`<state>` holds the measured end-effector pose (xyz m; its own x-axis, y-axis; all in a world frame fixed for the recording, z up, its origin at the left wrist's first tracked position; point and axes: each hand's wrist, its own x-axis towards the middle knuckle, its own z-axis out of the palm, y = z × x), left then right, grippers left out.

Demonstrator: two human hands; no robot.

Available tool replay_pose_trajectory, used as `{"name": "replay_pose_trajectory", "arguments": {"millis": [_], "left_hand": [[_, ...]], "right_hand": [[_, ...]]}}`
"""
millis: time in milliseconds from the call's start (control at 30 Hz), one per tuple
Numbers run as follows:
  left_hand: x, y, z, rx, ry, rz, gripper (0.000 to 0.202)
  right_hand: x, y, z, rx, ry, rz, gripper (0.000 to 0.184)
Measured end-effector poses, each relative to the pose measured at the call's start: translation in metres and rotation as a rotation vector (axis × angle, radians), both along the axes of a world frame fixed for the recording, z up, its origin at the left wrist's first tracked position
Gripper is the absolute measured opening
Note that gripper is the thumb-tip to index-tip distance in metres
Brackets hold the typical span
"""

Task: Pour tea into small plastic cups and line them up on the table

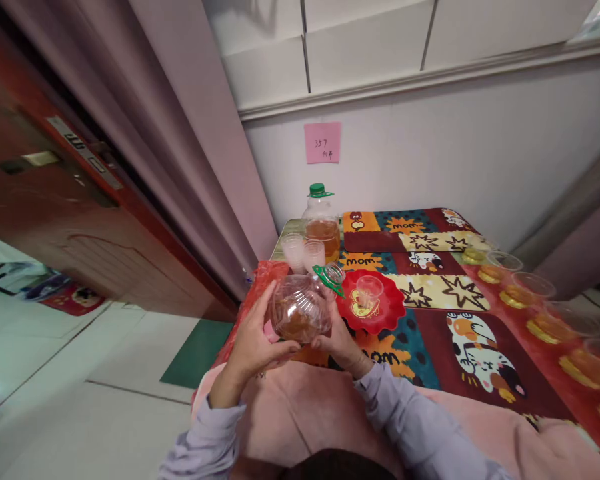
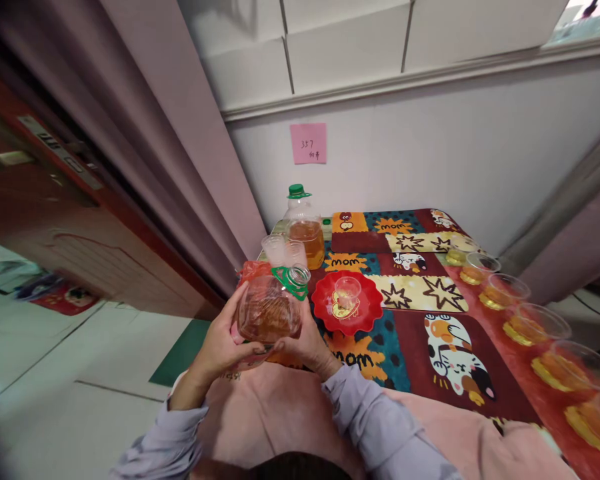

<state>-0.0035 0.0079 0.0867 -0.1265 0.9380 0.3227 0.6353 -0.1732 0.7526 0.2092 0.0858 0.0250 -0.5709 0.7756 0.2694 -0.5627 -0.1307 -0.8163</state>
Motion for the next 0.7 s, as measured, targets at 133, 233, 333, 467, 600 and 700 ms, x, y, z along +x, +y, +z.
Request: {"name": "replay_pose_trajectory", "arguments": {"millis": [133, 233, 333, 467, 600, 700], "left_hand": [[0.003, 0.001, 0.003, -0.032, 0.057, -0.011, 0.139], [0.003, 0.003, 0.005, -0.03, 0.063, -0.022, 0.138], [0.001, 0.003, 0.008, -0.017, 0.048, -0.042, 0.137], [-0.009, 0.0, 0.009, 0.055, -0.179, 0.109, 0.112], [-0.024, -0.006, -0.011, 0.146, -0.724, 0.506, 0.078], [-0.025, -0.01, -0.038, 0.132, -0.885, 0.612, 0.069]], "right_hand": [[0.004, 0.001, -0.005, -0.021, 0.024, -0.012, 0.148], [0.005, 0.002, -0.008, -0.028, 0.033, -0.023, 0.146], [0.004, 0.004, -0.012, -0.036, 0.041, -0.037, 0.145], [0.002, 0.007, -0.018, -0.069, 0.057, -0.06, 0.147], [0.003, 0.009, -0.021, -0.096, 0.079, -0.059, 0.144], [0.003, 0.01, -0.021, -0.094, 0.093, -0.054, 0.142]]}}
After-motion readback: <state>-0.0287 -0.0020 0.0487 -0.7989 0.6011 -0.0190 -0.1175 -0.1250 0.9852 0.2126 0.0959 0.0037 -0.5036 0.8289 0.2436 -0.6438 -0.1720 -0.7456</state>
